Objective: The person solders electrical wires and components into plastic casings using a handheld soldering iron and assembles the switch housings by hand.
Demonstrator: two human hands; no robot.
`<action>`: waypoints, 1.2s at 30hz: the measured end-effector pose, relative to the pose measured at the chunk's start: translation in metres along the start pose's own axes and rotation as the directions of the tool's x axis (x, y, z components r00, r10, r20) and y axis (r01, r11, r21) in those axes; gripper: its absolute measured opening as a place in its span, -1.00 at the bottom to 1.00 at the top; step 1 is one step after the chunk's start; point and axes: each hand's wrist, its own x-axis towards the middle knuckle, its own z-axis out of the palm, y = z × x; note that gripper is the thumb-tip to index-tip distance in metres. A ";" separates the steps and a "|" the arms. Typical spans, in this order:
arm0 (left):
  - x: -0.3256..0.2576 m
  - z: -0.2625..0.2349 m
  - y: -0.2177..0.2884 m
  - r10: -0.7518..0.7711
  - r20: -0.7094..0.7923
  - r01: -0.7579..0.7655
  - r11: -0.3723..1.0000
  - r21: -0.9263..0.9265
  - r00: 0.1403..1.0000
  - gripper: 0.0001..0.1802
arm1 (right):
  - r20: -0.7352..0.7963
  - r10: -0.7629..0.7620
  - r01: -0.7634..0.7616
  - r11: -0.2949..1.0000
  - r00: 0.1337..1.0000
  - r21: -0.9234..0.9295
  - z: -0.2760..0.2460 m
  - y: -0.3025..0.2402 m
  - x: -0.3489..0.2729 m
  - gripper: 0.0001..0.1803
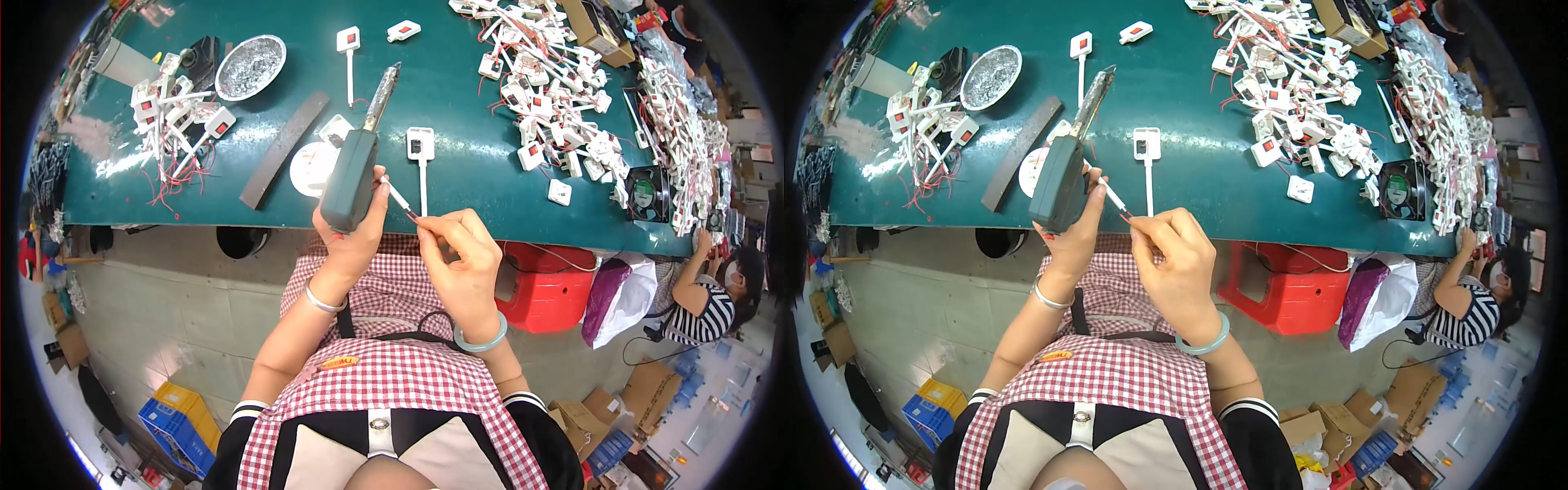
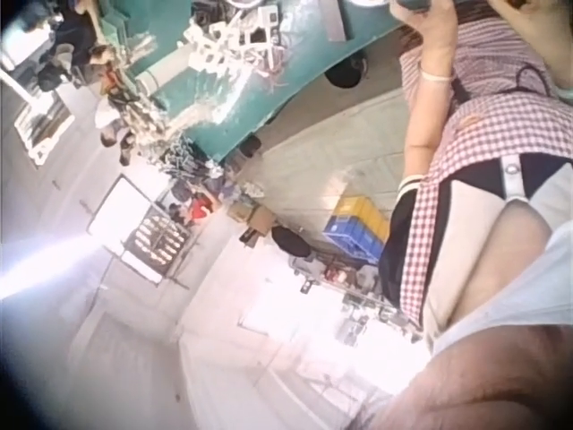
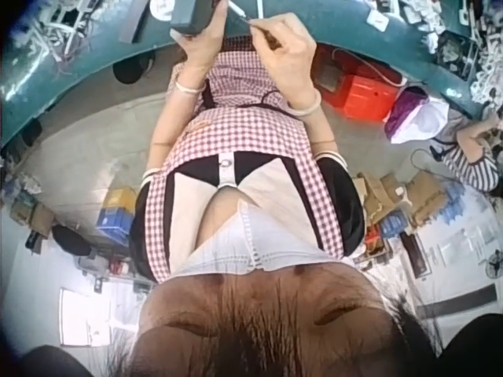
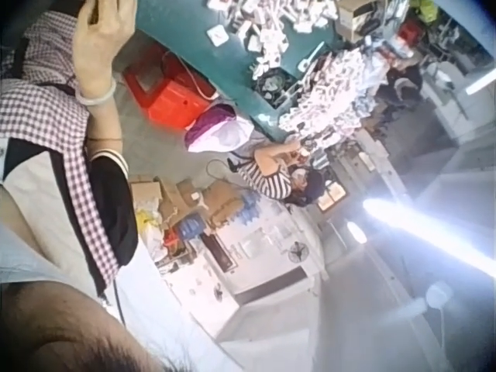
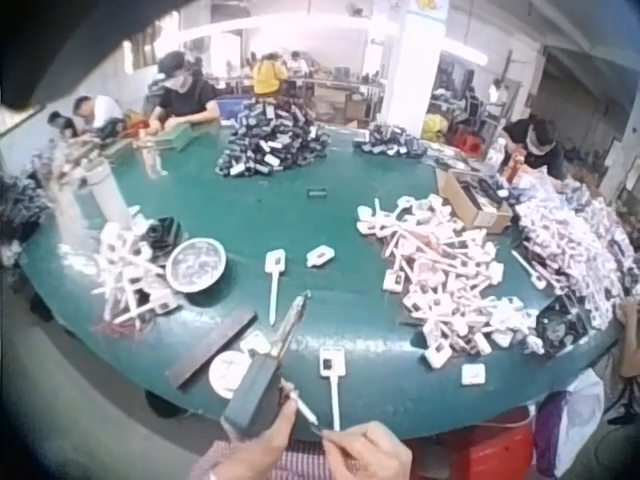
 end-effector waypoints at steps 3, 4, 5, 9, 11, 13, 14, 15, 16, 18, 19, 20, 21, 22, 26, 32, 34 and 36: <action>0.000 -0.001 -0.003 -0.005 -0.010 0.005 1.000 0.008 1.000 -0.69 | -0.037 0.037 -0.037 0.999 0.999 -0.009 0.005 -0.002 -0.004 -0.84; 0.000 -0.001 -0.003 -0.006 -0.015 0.006 1.000 0.018 1.000 -0.70 | -0.035 0.037 -0.037 0.999 0.999 -0.014 0.005 -0.002 -0.004 -0.84; 0.000 -0.001 -0.004 -0.007 -0.018 0.008 1.000 0.016 1.000 -0.70 | -0.050 0.008 -0.010 1.000 0.999 -0.028 0.007 -0.001 -0.004 -0.84; -0.001 0.001 -0.008 0.033 -0.028 -0.034 0.999 -0.018 0.999 -0.70 | -0.046 -0.020 0.018 0.998 0.999 -0.053 0.007 0.003 -0.003 -0.83; -0.001 0.000 -0.009 0.050 -0.034 -0.051 0.998 -0.021 0.998 -0.70 | -0.057 -0.043 0.040 0.998 0.997 -0.055 0.008 0.006 -0.002 -0.84; 0.000 -0.001 -0.008 0.005 -0.001 -0.005 1.000 0.014 1.000 -0.70 | -0.069 -0.065 0.061 0.997 0.995 -0.057 0.009 0.009 -0.001 -0.84; -0.001 -0.001 -0.008 0.007 0.000 -0.007 1.000 0.016 1.000 -0.70 | -0.058 -0.059 0.056 0.997 0.997 -0.052 0.009 0.011 -0.002 -0.84; -0.001 -0.002 -0.009 0.025 0.003 -0.025 1.000 0.017 1.000 -0.71 | -0.048 -0.052 0.050 0.998 0.997 -0.047 0.009 0.012 -0.002 -0.84; -0.001 -0.002 -0.010 0.042 0.007 -0.043 0.999 0.017 0.999 -0.71 | -0.049 -0.053 0.051 0.998 0.997 -0.045 0.010 0.012 -0.002 -0.84; -0.002 -0.001 -0.007 0.022 0.015 -0.022 0.999 0.023 1.000 -0.72 | -0.074 -0.057 0.052 0.997 0.996 -0.061 0.010 0.014 -0.003 -0.84; -0.002 0.000 -0.007 0.000 0.023 -0.001 1.000 0.027 1.000 -0.72 | -0.075 -0.056 0.052 0.997 0.996 -0.060 0.011 0.015 -0.003 -0.84; -0.003 0.000 -0.007 0.001 0.023 -0.002 1.000 0.028 1.000 -0.72 | -0.081 -0.074 0.071 0.997 0.994 -0.040 0.013 0.016 -0.002 -0.84; -0.004 0.000 -0.008 0.009 0.028 -0.010 0.999 0.031 1.000 -0.72 | -0.088 -0.092 0.090 0.996 0.992 -0.021 0.014 0.018 -0.002 -0.84; -0.005 0.000 -0.009 0.016 0.034 -0.017 0.999 0.033 0.999 -0.72 | -0.088 -0.092 0.090 0.996 0.992 -0.020 0.016 0.019 -0.003 -0.84; -0.003 -0.001 -0.008 0.023 0.040 -0.024 0.999 0.043 0.999 -0.72 | -0.083 -0.092 0.088 0.995 0.992 -0.053 0.018 0.020 -0.003 -0.83; 0.001 0.001 -0.003 0.005 0.000 -0.005 0.999 0.035 1.000 -0.72 | -0.090 0.013 -0.012 1.000 0.996 0.020 0.013 0.009 -0.007 -0.81; 0.002 0.002 0.000 -0.014 -0.015 0.014 0.999 0.029 1.000 -0.72 | -0.112 0.001 0.000 1.000 0.994 0.003 0.010 0.012 -0.011 -0.82; 0.001 0.001 -0.004 -0.001 -0.008 0.001 1.000 0.020 1.000 -0.72 | -0.102 -0.016 0.014 1.000 0.995 -0.024 0.008 0.017 -0.016 -0.82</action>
